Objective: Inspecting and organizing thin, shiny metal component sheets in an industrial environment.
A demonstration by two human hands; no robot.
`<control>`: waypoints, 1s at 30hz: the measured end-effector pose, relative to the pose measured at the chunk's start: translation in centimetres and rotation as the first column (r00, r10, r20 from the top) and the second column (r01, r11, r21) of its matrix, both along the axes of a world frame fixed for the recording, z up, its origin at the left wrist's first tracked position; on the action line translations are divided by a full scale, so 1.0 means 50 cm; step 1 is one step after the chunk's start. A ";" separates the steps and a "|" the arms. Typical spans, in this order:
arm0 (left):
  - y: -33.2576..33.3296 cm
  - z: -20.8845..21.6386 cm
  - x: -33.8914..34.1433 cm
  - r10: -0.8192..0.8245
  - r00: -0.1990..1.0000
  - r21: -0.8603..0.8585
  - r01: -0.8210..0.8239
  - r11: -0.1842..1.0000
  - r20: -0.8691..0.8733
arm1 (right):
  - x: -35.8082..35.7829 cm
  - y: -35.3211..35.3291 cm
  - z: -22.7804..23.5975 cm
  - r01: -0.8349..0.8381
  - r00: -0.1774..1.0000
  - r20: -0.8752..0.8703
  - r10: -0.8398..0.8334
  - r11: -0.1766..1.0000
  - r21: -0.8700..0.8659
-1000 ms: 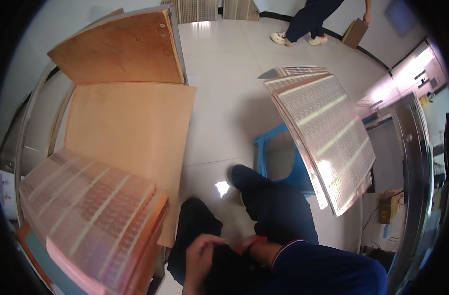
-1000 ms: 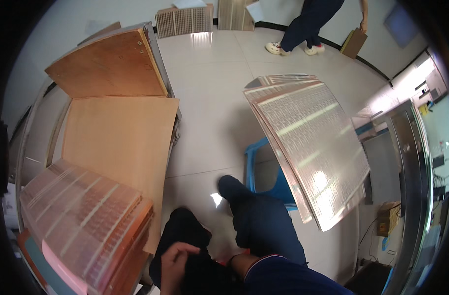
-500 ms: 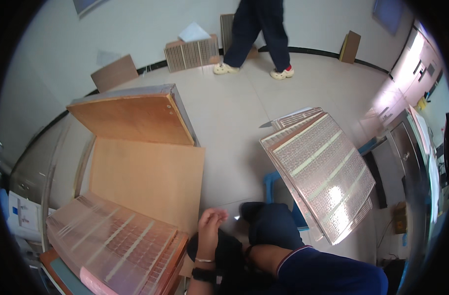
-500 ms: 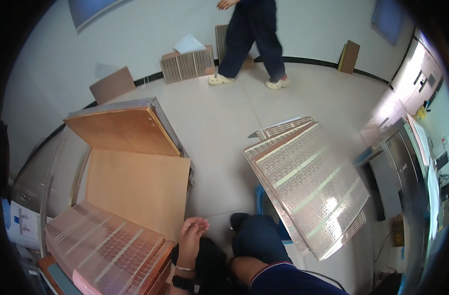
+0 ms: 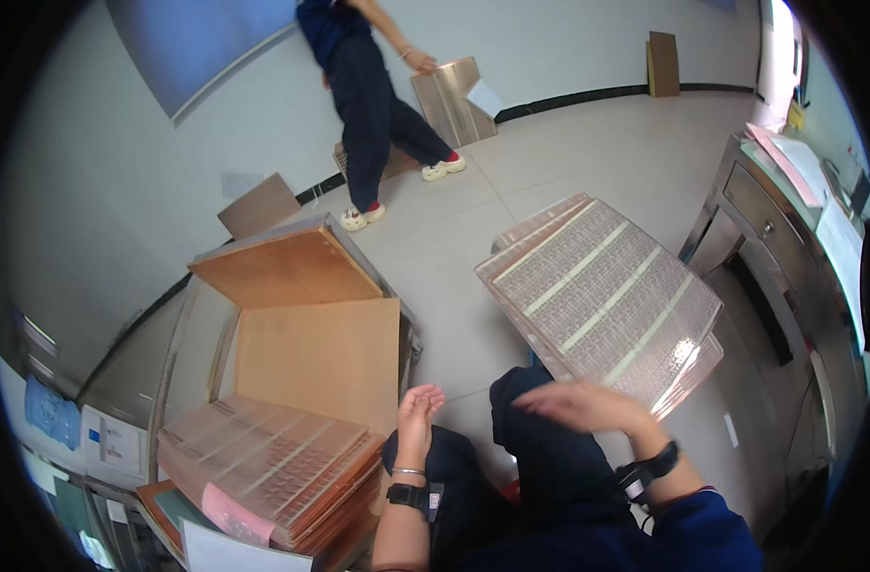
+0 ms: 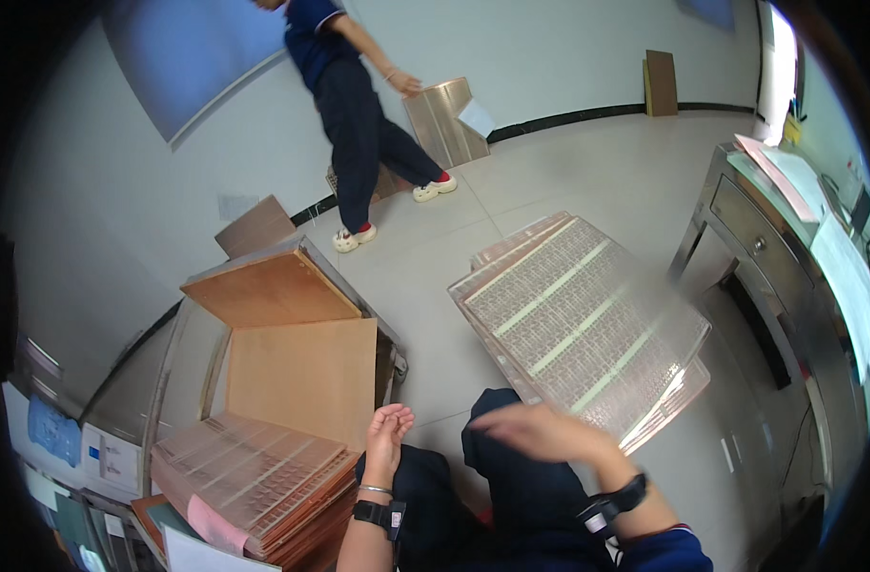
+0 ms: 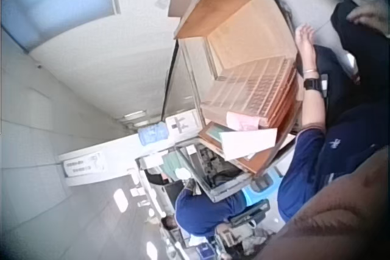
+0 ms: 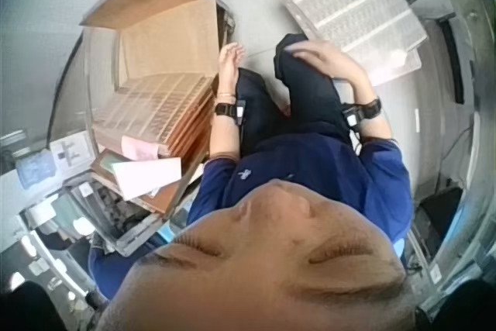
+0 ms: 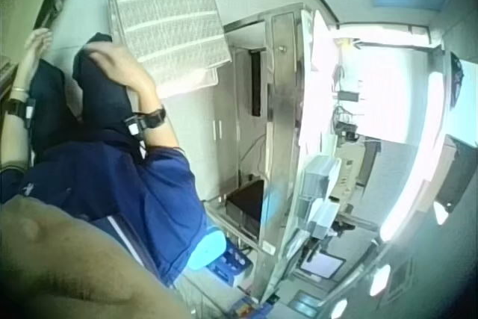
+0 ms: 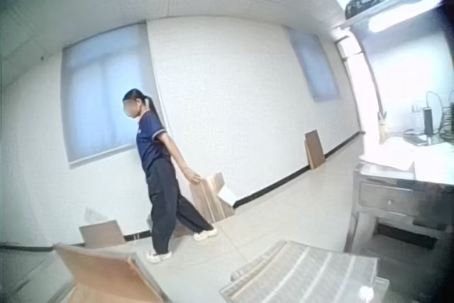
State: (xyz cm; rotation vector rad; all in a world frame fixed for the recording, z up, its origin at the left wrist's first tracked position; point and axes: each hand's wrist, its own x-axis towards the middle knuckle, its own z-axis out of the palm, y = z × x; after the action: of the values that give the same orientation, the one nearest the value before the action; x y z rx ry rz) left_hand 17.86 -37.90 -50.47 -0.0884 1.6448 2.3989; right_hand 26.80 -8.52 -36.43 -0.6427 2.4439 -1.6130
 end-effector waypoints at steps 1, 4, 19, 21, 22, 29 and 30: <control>0.008 0.004 0.007 -0.003 1.000 0.035 0.003 0.999 0.012 | 0.021 0.063 0.033 0.184 0.979 0.087 -0.184 0.983 0.013; 0.060 0.030 0.021 -0.038 0.999 -0.005 0.039 0.999 0.014 | 0.056 0.267 -0.001 0.734 0.677 -0.231 -0.699 0.665 0.139; 0.289 0.114 0.044 -0.322 0.899 -0.240 0.396 0.886 0.296 | 0.083 0.288 -0.150 0.746 0.638 -0.424 -0.642 0.380 0.547; 0.302 0.120 0.045 -0.331 0.896 -0.263 0.410 0.873 0.297 | 0.094 0.319 -0.141 0.736 0.659 -0.199 -0.725 0.568 0.368; 0.305 0.124 0.047 -0.340 0.896 -0.292 0.419 0.859 0.286 | 0.097 0.343 -0.133 0.732 0.661 -0.193 -0.725 0.566 0.380; 0.353 0.102 0.042 -0.440 0.890 -0.622 0.412 0.666 0.119 | 0.135 0.459 -0.199 0.858 0.356 -0.556 -0.751 0.027 0.513; 0.349 0.096 0.043 -0.459 0.888 -0.665 0.360 0.655 0.028 | 0.133 0.445 -0.203 0.847 0.388 -0.595 -0.704 0.019 0.531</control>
State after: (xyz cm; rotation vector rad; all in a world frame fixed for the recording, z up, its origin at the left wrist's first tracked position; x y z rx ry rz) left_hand 19.99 -20.47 -45.65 0.3217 2.2175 1.4312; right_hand 33.44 13.72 -46.56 1.0271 3.4217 -0.1709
